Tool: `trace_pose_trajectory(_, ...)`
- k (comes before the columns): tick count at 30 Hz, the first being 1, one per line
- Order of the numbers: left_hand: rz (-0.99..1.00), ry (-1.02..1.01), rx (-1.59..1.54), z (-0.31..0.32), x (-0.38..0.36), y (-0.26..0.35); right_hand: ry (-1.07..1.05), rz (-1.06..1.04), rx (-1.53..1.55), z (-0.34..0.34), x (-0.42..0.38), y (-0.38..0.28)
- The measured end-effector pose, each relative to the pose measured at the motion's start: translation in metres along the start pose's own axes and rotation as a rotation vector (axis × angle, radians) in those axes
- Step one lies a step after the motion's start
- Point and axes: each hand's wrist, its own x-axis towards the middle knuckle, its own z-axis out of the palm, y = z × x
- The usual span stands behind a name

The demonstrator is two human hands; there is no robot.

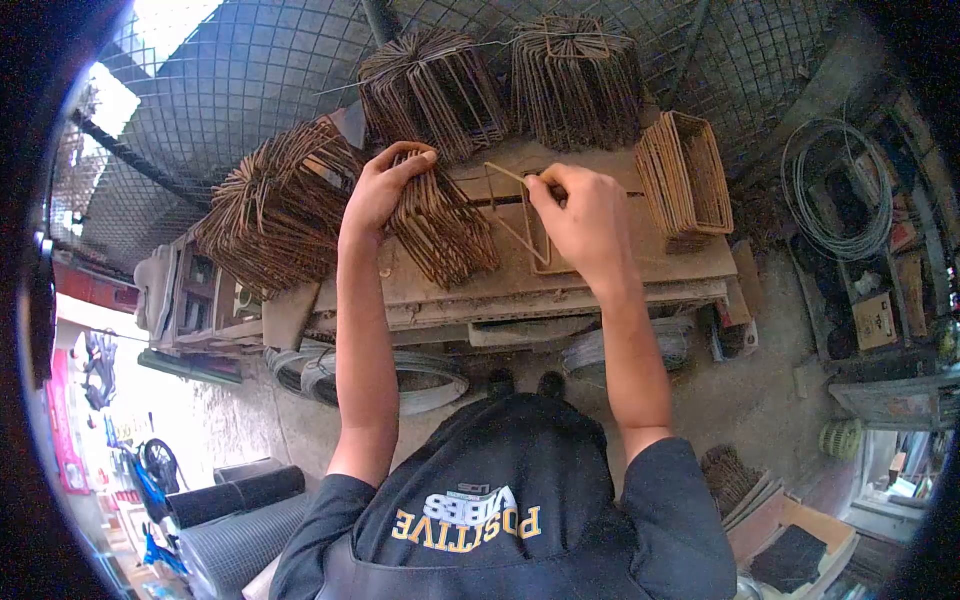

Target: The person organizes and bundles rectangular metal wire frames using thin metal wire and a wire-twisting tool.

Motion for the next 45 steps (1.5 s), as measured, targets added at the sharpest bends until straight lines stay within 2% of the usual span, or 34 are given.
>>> trace_pose_trajectory(3,0.010,-0.003,0.005,0.000,0.002,-0.002,-0.061,-0.026,-0.102,-0.009,0.014,-0.024)
trace_pose_trajectory(5,-0.008,0.005,-0.001,0.000,0.002,-0.002,-0.145,0.041,-0.207,-0.011,0.021,-0.039)
trace_pose_trajectory(12,-0.016,-0.012,-0.049,-0.001,0.004,-0.005,-0.218,0.053,-0.302,0.029,0.058,-0.037)
trace_pose_trajectory(14,-0.005,-0.022,-0.046,-0.005,0.009,-0.011,-0.198,0.048,-0.202,0.042,0.065,-0.035)
trace_pose_trajectory(16,0.017,-0.005,-0.035,-0.004,0.010,-0.011,-0.267,0.103,-0.180,0.043,0.067,-0.044)
trace_pose_trajectory(18,0.033,0.009,-0.026,-0.003,0.009,-0.013,-0.340,0.132,0.060,0.051,0.067,-0.040)
trace_pose_trajectory(22,0.032,0.013,-0.021,-0.002,0.007,-0.009,-0.411,0.164,0.126,0.054,0.061,-0.030)
trace_pose_trajectory(24,0.035,0.013,-0.012,-0.001,0.007,-0.008,-0.405,0.064,0.264,0.054,0.053,-0.022)
trace_pose_trajectory(30,0.014,0.008,-0.048,0.001,0.004,-0.006,-0.544,0.040,0.393,0.057,0.027,-0.004)
trace_pose_trajectory(32,0.018,0.011,-0.039,0.000,0.007,-0.008,-0.510,0.030,0.450,0.063,0.020,-0.004)
trace_pose_trajectory(37,0.028,0.001,-0.041,-0.002,0.008,-0.010,-0.402,0.155,0.761,0.074,0.014,0.002)
trace_pose_trajectory(41,-0.008,0.018,-0.046,0.000,0.005,-0.007,-0.376,0.205,0.818,0.068,0.009,0.003)
trace_pose_trajectory(45,0.008,-0.001,-0.039,0.000,0.004,-0.006,-0.358,0.150,0.785,0.068,0.005,-0.002)
